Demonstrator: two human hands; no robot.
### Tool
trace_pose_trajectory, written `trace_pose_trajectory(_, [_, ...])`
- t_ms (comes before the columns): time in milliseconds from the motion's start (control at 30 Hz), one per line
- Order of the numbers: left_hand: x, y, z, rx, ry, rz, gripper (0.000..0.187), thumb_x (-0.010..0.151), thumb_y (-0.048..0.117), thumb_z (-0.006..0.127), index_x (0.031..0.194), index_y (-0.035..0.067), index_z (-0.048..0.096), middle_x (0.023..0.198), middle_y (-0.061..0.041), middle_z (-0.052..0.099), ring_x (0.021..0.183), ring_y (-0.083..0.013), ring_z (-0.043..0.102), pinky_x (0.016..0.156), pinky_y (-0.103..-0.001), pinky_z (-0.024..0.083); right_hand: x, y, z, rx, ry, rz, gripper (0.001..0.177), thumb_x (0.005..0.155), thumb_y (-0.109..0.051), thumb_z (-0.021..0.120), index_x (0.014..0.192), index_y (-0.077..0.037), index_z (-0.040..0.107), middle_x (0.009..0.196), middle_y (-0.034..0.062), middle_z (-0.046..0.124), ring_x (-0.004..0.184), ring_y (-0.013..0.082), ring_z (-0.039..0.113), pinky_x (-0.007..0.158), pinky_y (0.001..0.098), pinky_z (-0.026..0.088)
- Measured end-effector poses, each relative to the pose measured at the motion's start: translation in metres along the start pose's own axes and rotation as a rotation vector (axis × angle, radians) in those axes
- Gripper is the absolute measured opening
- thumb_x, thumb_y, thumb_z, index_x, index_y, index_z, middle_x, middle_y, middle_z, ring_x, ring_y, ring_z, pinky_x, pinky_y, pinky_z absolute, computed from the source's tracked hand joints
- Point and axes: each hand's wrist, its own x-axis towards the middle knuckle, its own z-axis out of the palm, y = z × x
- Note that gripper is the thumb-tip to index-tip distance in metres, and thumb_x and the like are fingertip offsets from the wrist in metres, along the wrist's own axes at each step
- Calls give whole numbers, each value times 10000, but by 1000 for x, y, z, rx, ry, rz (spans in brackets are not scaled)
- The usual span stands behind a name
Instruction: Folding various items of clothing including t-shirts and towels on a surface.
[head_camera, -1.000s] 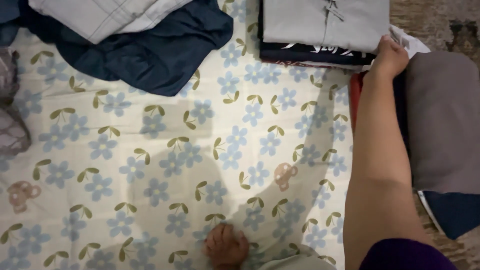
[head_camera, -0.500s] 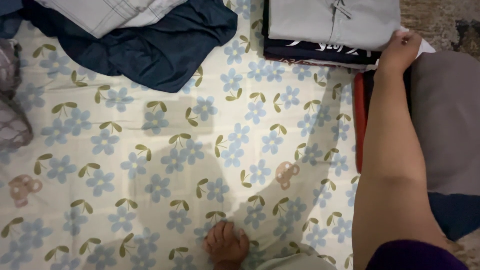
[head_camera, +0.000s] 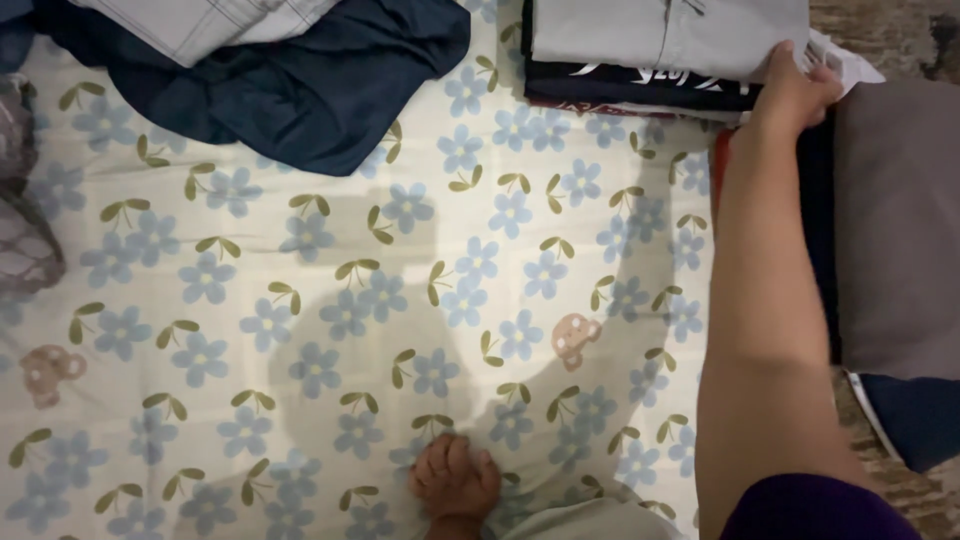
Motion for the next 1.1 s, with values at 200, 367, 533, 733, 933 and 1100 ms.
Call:
trace_pose_trajectory(200, [-1, 1, -1, 20, -39, -29, 373, 781, 398, 624, 1076, 170, 636, 1194, -49, 605, 1153, -314, 523, 1028, -563, 316, -19, 44, 38, 655, -295, 1027, 283, 928, -248, 798, 1108, -110, 631, 1036, 57, 669, 867, 263, 690, 747, 378, 568])
trace_pose_trajectory(367, [3, 0, -8, -21, -118, -55, 400, 763, 406, 637, 1078, 160, 652, 1216, -64, 615, 1175, -338, 526, 1026, -555, 332, -74, 2, 93, 618, -312, 763, 266, 921, -211, 692, 1118, -33, 705, 1106, 145, 745, 974, 318, 747, 827, 456, 637])
trace_pose_trajectory(533, [9, 1, -12, -42, -185, -88, 412, 710, 379, 660, 1046, 140, 678, 1195, -69, 635, 1141, -334, 541, 963, -566, 359, -100, 26, 106, 779, -309, 840, 137, 925, -32, 699, 1026, 57, 670, 995, 213, 706, 913, 382, 703, 795, 486, 640])
trace_pose_trajectory(733, [11, 4, -38, -154, -1, 15, 361, 785, 339, 687, 1088, 143, 671, 1182, -66, 641, 1118, -321, 581, 960, -511, 413, -343, 16, -12, 837, -323, 1083, 127, 951, -54, 668, 862, -19, 584, 708, 96, 599, 611, 255, 615, 590, 393, 579])
trace_pose_trajectory(933, [31, -30, -88, -358, 156, -83, 521, 747, 237, 657, 1233, 64, 585, 1212, -131, 637, 1112, -370, 611, 954, -522, 430, -564, 86, -143, 525, -362, 1421, 186, 946, -47, 631, 1127, -87, 644, 1036, 108, 672, 905, 312, 678, 740, 477, 584])
trace_pose_trajectory(1100, [32, -121, -59, -632, -2, -610, 389, 956, 292, 737, 1071, -36, 562, 985, -222, 621, 922, -372, 605, 847, -442, 493, -573, 98, -173, 339, -459, 1510, 209, 978, -117, 658, 1169, -50, 606, 1080, 176, 607, 994, 361, 651, 902, 563, 614])
